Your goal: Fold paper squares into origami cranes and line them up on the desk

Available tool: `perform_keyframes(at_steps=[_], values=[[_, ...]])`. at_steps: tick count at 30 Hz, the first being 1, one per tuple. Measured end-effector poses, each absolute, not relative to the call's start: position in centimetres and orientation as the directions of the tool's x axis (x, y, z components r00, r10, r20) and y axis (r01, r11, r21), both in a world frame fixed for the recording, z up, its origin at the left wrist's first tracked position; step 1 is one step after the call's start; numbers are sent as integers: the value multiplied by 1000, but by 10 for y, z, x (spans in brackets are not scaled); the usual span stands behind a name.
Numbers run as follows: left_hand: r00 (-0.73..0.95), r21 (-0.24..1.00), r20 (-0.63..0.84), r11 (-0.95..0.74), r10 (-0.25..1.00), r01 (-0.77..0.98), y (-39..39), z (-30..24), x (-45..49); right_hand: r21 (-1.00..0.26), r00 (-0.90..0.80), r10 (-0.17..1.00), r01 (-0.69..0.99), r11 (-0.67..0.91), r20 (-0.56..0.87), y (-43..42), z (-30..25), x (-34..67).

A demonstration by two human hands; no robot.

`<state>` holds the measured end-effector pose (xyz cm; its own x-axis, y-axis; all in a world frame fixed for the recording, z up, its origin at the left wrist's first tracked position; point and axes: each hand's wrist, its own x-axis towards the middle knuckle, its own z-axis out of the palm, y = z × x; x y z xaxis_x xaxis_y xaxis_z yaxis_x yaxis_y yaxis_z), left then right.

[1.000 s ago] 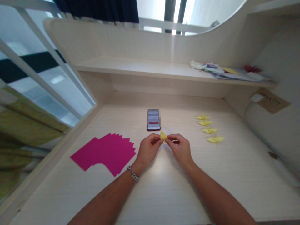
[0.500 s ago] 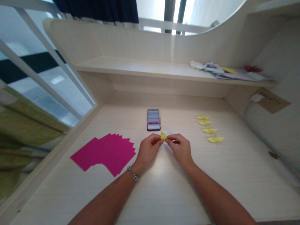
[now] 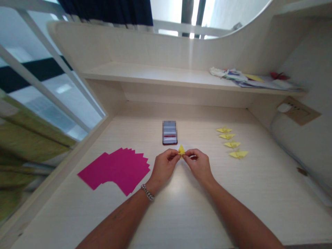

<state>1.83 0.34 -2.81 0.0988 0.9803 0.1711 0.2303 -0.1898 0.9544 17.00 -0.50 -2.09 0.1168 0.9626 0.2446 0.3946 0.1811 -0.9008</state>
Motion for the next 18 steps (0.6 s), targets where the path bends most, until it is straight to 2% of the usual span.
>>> perform_keyframes(at_steps=[7,18], values=[[90,951,185,-201,979,234,2,-26,19,-850,93,948,475,227,305,-7,-18,168],[97,950,177,-196,979,244,1,-23,20,-920,76,975,354,171,211,-6,-18,167]])
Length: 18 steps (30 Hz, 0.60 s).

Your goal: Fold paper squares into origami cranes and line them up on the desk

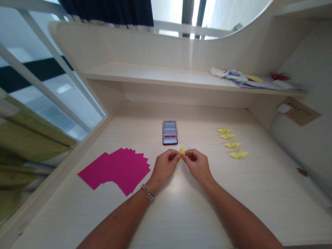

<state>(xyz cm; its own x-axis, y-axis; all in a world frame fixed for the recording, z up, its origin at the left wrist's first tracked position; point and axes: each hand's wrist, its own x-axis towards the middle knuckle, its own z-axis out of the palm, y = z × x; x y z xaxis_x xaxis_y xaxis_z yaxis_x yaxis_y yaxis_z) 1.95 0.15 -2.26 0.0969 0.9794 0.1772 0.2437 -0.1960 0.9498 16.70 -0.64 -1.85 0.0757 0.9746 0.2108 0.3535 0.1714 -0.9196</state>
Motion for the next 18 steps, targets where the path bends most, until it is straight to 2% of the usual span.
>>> perform_keyframes(at_steps=[10,18], values=[[123,852,246,-275,961,446,-3,-13,19,-907,67,971,377,188,229,-11,-18,162],[72,859,268,-272,961,434,-4,-14,23,-913,93,964,355,203,250,-9,-20,159]])
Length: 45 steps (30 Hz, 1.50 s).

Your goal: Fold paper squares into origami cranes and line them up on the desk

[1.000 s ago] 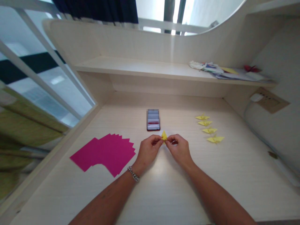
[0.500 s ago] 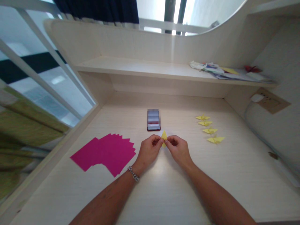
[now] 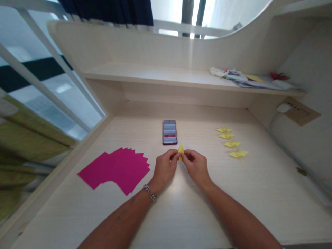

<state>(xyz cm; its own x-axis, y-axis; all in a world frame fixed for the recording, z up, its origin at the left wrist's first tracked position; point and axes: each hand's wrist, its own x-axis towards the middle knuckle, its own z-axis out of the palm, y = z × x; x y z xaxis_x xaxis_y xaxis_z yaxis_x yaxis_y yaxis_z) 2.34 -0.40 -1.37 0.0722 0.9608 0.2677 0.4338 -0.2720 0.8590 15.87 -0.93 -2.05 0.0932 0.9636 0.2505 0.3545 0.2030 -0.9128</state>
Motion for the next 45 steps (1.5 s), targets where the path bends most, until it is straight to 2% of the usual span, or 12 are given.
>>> perform_keyframes(at_steps=[6,9,16,23,29,35,40,45], values=[[93,881,264,-279,960,381,-4,-17,24,-902,120,950,367,228,289,-9,-22,160],[107,872,287,-305,952,383,-4,-17,24,-917,119,949,318,241,291,-7,-24,161],[195,829,388,-433,901,354,-6,-15,27,-995,137,985,32,97,101,3,-26,166],[256,820,392,-462,884,339,-6,-17,28,-972,93,994,-232,-35,-58,7,-33,168],[243,834,353,-422,904,355,-8,-15,28,-967,80,994,-248,-51,-74,8,-37,169],[9,902,257,-243,966,358,-5,-18,25,-967,66,996,-253,-34,-53,8,-38,166],[51,898,255,-256,965,358,-5,-15,24,-968,68,997,-250,-25,-43,8,-38,165],[57,902,256,-259,965,346,-6,-14,26,-985,71,997,-172,20,8,7,-38,167]])
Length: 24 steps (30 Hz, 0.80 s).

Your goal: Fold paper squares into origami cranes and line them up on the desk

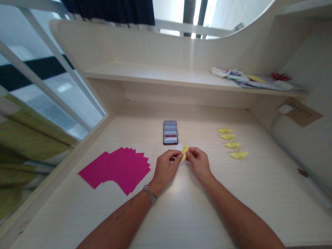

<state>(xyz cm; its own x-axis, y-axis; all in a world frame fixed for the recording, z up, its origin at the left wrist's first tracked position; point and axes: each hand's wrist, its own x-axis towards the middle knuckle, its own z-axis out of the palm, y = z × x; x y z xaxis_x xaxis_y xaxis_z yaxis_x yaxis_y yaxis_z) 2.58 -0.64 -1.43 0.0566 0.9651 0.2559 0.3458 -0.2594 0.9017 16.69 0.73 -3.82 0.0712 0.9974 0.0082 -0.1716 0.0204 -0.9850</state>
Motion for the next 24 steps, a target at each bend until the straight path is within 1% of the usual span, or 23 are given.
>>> perform_keyframes(at_steps=[4,8,17,22,24], values=[[64,901,282,-288,957,323,-6,-14,26,-991,76,995,-110,70,62,7,-40,168],[84,909,260,-274,962,316,-6,-13,26,-991,90,992,-93,95,86,7,-41,168],[74,914,236,-247,969,321,-6,-15,26,-992,53,995,-99,84,79,4,-34,165],[49,889,293,-291,955,352,-4,-14,24,-993,48,996,-90,73,69,4,-37,164],[35,890,294,-287,955,354,-4,-13,24,-994,45,997,-80,72,68,4,-39,163]])
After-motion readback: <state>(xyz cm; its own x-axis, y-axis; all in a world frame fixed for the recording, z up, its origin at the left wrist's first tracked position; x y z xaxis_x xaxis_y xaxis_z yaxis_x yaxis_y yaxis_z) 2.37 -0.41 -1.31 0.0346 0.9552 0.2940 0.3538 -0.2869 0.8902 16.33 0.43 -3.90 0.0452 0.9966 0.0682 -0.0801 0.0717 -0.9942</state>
